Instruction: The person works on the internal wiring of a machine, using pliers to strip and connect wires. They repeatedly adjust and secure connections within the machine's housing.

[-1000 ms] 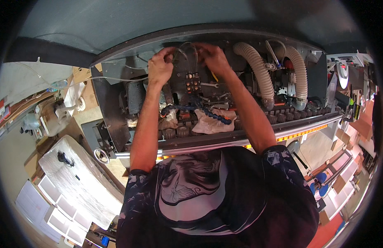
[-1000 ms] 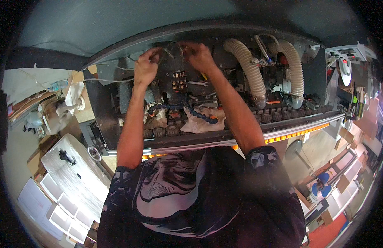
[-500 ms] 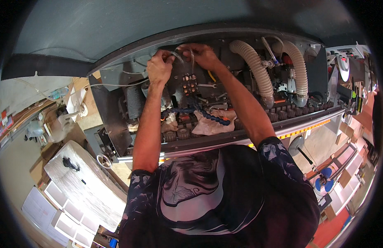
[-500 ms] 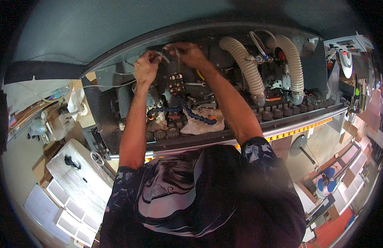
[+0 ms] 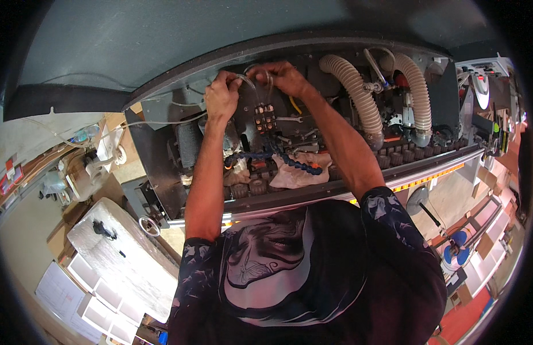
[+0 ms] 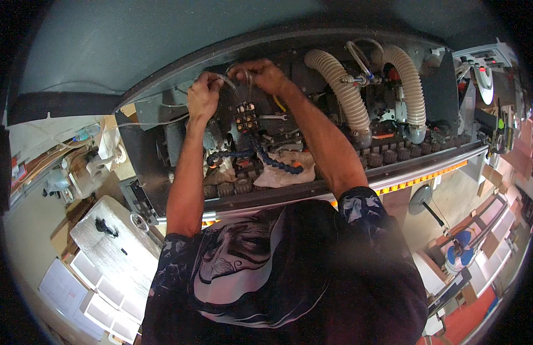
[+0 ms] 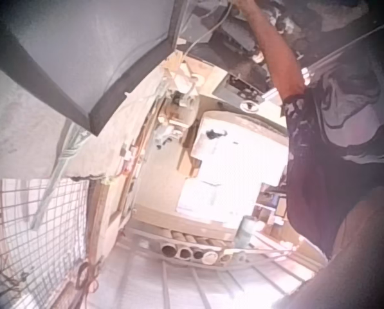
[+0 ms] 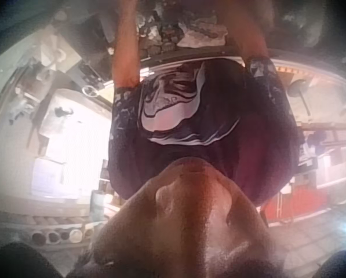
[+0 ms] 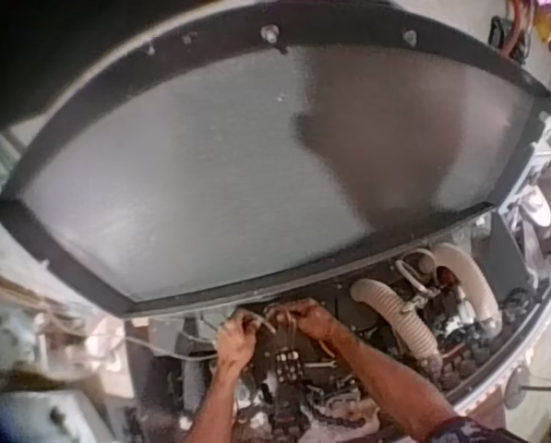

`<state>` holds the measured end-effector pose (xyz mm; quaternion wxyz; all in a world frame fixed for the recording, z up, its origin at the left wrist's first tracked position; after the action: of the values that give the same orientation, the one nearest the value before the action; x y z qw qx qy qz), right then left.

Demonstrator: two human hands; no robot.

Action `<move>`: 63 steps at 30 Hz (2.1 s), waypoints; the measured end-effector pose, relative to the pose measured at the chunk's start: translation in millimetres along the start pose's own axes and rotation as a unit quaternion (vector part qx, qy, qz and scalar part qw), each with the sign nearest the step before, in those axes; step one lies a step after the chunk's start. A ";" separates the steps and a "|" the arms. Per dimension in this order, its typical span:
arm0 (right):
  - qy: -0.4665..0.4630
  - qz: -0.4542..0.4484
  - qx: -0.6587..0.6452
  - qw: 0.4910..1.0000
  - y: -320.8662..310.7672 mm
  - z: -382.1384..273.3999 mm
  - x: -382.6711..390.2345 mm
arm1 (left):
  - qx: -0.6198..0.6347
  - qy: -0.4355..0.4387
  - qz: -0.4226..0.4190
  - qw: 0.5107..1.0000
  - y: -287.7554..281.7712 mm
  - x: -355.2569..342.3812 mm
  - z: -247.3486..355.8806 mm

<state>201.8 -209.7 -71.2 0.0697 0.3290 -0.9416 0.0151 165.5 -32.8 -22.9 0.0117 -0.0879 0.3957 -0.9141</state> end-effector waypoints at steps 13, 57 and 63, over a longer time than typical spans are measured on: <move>0.081 0.009 -0.033 0.996 3.9 20.0 -2.7 | -0.003 0.020 0.022 1.000 -7.8 9.3 4.5; 0.169 0.033 0.121 0.978 -18.1 8.1 8.7 | 0.307 -0.088 0.100 0.942 -83.0 119.5 -22.4; 0.161 0.057 0.160 0.972 -25.9 -8.3 16.5 | 0.249 -0.074 0.069 0.963 -79.9 132.4 -1.1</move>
<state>206.2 -239.6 -61.1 0.1661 0.2752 -0.9204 0.2225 38.9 10.8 54.5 0.1257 -0.1221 0.1586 -0.9717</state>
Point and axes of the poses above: each hand's wrist, its own x-axis away from the middle knuckle, its own y-axis out of the palm, z = x × y, the point moved 9 cm from there along -x, towards the middle knuckle, and after that the axes turned 4 degrees about -z, right-handed, at the moved point
